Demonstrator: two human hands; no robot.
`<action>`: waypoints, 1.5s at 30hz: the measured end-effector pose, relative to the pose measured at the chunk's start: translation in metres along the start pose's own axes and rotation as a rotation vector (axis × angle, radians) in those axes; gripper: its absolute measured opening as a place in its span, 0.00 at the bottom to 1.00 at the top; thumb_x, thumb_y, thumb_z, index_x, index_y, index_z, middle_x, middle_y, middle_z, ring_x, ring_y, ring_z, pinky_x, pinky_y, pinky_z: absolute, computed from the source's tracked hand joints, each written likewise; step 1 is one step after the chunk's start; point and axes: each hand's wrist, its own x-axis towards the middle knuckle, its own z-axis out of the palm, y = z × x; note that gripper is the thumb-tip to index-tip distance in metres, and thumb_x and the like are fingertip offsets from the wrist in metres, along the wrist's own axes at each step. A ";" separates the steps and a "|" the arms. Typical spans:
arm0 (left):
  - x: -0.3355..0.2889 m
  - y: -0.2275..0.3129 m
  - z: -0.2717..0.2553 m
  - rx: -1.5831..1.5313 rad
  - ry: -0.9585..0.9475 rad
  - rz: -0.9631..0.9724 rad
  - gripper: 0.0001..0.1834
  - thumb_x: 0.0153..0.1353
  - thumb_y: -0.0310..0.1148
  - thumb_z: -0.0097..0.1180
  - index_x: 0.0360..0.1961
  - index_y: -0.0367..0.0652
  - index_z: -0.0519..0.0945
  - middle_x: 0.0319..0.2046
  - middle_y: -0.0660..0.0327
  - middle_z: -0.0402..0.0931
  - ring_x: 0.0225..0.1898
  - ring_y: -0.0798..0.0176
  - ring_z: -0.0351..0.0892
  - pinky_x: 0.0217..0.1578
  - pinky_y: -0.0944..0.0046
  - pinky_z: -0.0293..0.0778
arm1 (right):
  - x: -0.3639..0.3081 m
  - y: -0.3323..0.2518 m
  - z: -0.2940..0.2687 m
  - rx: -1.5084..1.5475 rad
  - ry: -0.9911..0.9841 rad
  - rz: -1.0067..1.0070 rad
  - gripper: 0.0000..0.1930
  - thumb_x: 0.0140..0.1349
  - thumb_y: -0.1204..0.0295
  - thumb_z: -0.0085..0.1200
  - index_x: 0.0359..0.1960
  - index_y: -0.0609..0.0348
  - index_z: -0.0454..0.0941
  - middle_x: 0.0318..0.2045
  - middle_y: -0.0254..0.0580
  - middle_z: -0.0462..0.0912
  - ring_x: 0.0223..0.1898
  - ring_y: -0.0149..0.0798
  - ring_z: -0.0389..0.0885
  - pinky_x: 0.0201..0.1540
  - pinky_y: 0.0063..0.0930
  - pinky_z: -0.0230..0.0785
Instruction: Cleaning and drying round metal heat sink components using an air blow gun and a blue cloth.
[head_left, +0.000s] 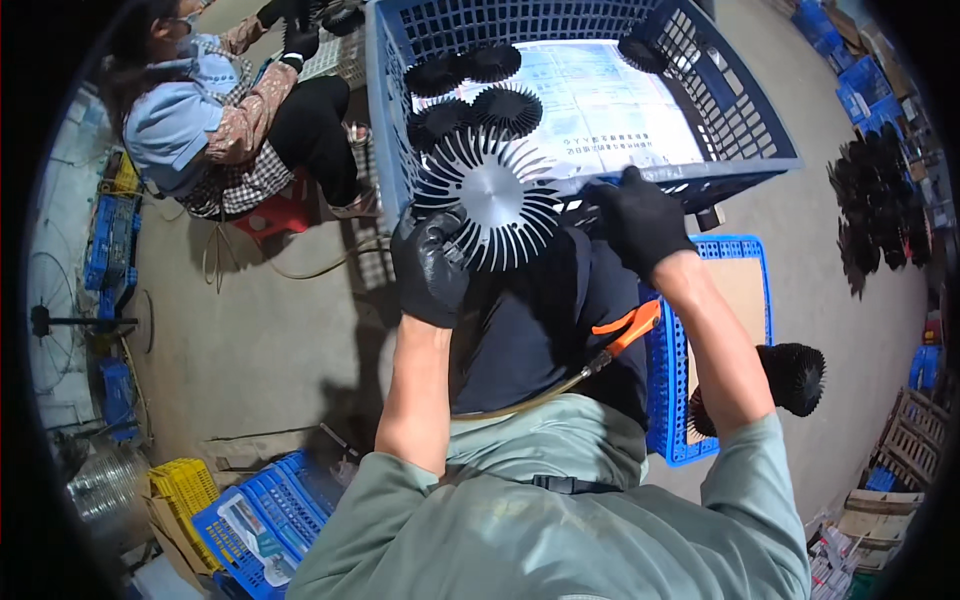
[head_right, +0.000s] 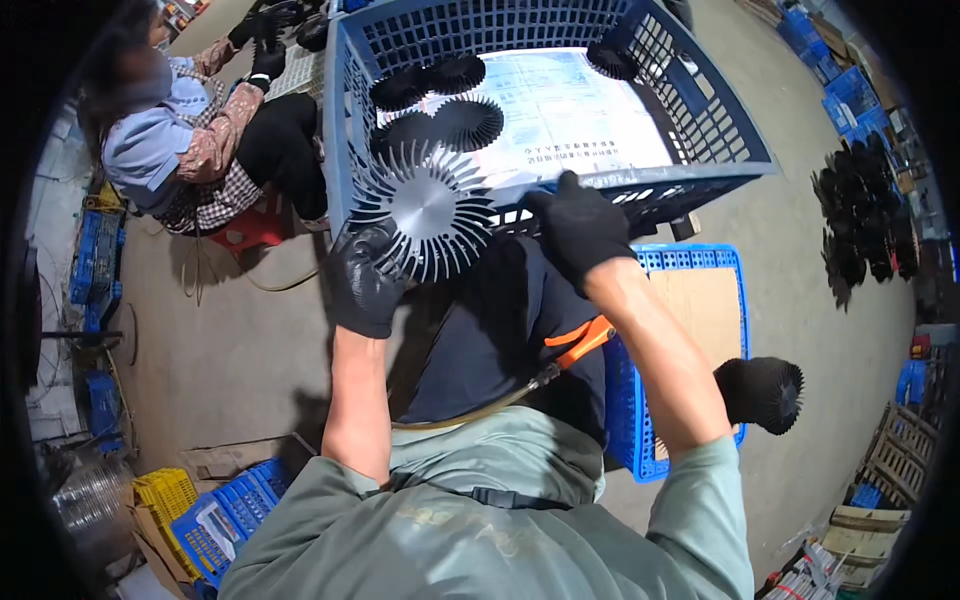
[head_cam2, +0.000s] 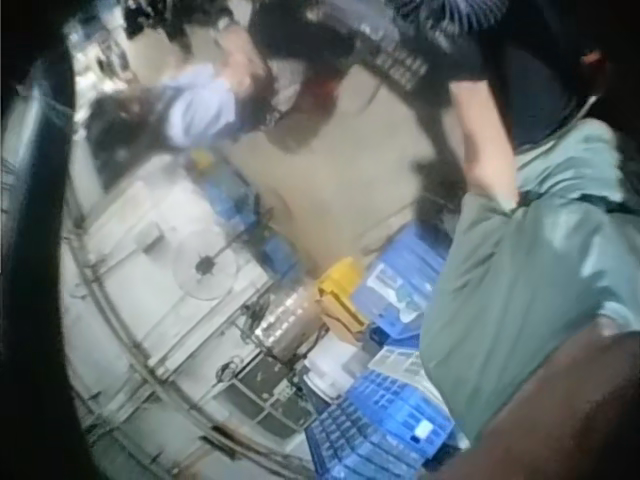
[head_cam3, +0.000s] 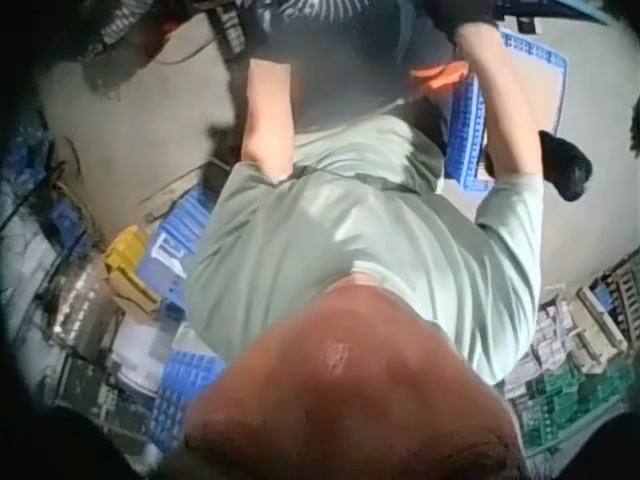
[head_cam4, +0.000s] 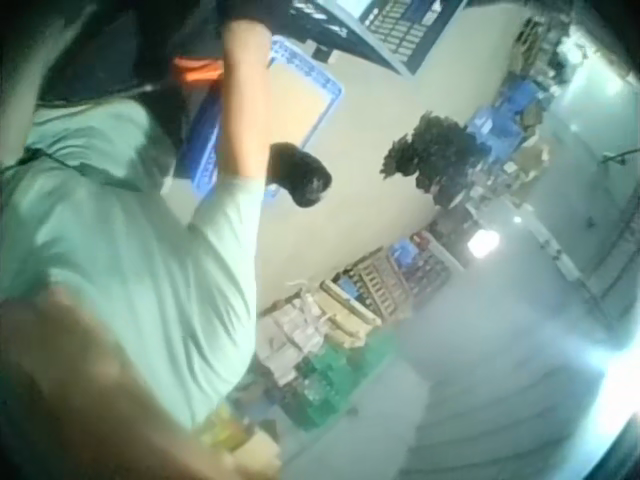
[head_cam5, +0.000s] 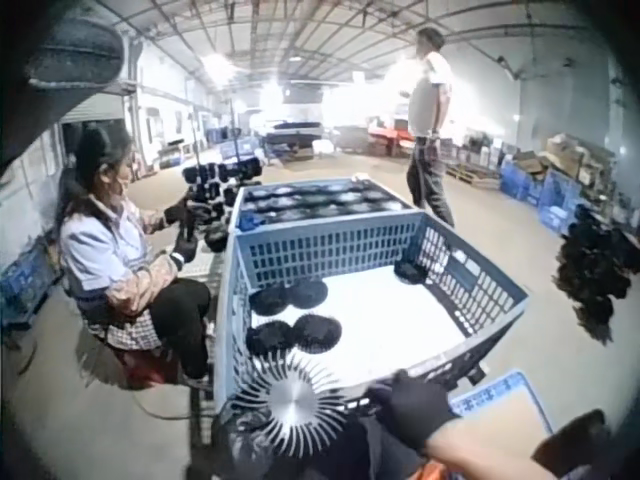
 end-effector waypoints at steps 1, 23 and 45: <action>0.000 -0.001 -0.001 0.114 -0.045 0.044 0.15 0.52 0.15 0.48 0.41 0.36 0.78 0.35 0.60 0.78 0.38 0.65 0.79 0.41 0.67 0.78 | -0.003 -0.003 -0.006 0.104 0.076 0.017 0.17 0.50 0.75 0.57 0.45 0.46 0.80 0.29 0.48 0.75 0.30 0.50 0.81 0.29 0.38 0.74; -0.008 0.027 0.027 -0.130 0.011 -0.126 0.13 0.54 0.18 0.48 0.40 0.37 0.78 0.32 0.63 0.78 0.34 0.68 0.78 0.39 0.69 0.74 | -0.005 -0.098 -0.008 0.287 0.074 -0.002 0.15 0.53 0.71 0.56 0.45 0.48 0.79 0.29 0.47 0.76 0.28 0.53 0.78 0.32 0.43 0.72; -0.007 0.019 0.020 -0.314 0.115 -0.284 0.12 0.54 0.18 0.51 0.40 0.37 0.78 0.32 0.61 0.78 0.33 0.66 0.79 0.35 0.67 0.76 | -0.014 -0.083 -0.026 0.312 0.020 -0.115 0.14 0.49 0.70 0.55 0.39 0.55 0.77 0.34 0.49 0.76 0.31 0.50 0.80 0.31 0.42 0.74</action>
